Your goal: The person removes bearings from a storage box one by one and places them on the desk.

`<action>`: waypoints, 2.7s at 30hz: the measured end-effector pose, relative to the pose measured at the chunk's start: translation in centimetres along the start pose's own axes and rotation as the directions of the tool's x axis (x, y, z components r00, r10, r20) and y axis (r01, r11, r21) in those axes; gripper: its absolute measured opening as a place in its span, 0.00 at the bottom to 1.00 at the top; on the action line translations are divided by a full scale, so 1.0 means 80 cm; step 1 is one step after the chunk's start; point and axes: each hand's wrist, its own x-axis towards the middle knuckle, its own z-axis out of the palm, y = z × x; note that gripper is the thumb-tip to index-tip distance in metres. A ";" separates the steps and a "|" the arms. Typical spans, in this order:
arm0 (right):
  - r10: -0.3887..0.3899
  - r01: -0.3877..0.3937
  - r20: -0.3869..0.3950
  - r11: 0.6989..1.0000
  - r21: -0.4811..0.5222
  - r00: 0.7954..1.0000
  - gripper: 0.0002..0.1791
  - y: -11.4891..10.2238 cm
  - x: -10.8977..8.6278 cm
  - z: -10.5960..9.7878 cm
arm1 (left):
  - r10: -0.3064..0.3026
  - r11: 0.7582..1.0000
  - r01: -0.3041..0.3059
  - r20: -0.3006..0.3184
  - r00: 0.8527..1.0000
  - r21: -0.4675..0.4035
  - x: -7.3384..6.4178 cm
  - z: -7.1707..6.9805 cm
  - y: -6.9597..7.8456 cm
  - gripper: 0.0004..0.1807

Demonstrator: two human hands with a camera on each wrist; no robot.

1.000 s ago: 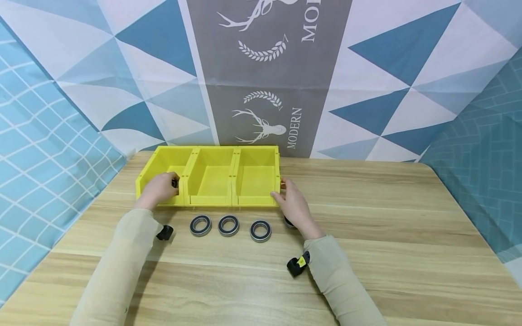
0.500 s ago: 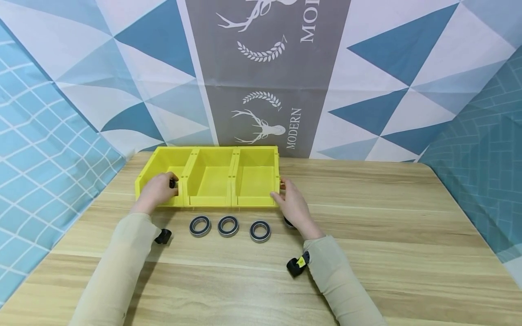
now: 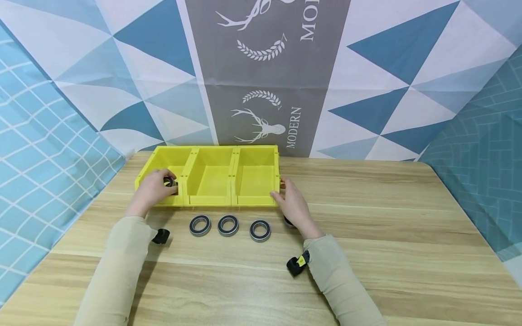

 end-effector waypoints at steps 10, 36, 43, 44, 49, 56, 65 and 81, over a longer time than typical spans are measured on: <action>0.009 -0.009 0.012 1.000 0.011 1.000 0.32 -0.002 -0.002 -0.001 | -0.020 1.000 0.021 -0.067 0.998 0.017 -0.008 -0.004 0.002 0.19; 0.016 -0.016 0.019 1.000 0.014 1.000 0.32 0.002 0.001 -0.002 | 0.132 0.975 -0.137 0.039 0.991 0.177 -0.065 -0.010 0.021 0.18; 0.011 -0.011 0.021 1.000 0.011 1.000 0.32 -0.002 0.002 -0.002 | 0.134 0.964 -0.172 0.189 0.973 0.201 -0.071 -0.011 0.030 0.17; 0.011 -0.011 0.020 1.000 0.010 1.000 0.32 -0.002 0.002 -0.003 | 0.131 0.965 -0.174 0.214 0.968 0.197 -0.071 -0.010 0.031 0.16; 0.008 -0.008 0.019 1.000 0.010 1.000 0.32 -0.002 0.002 -0.003 | 0.146 0.967 -0.199 0.291 0.945 0.159 -0.074 -0.006 0.033 0.12; 0.001 -0.001 0.019 1.000 0.015 1.000 0.31 -0.002 0.002 -0.002 | 0.151 0.958 -0.215 0.303 0.941 0.190 -0.078 0.006 0.038 0.13; 0.001 -0.001 0.012 1.000 0.015 1.000 0.32 0.001 0.003 0.000 | 0.111 0.942 -0.194 0.291 0.950 0.275 -0.085 0.017 0.049 0.16; -0.014 0.014 -0.003 1.000 0.005 1.000 0.32 0.000 0.002 -0.001 | 0.073 0.952 -0.153 0.290 0.954 0.264 -0.089 0.015 0.052 0.18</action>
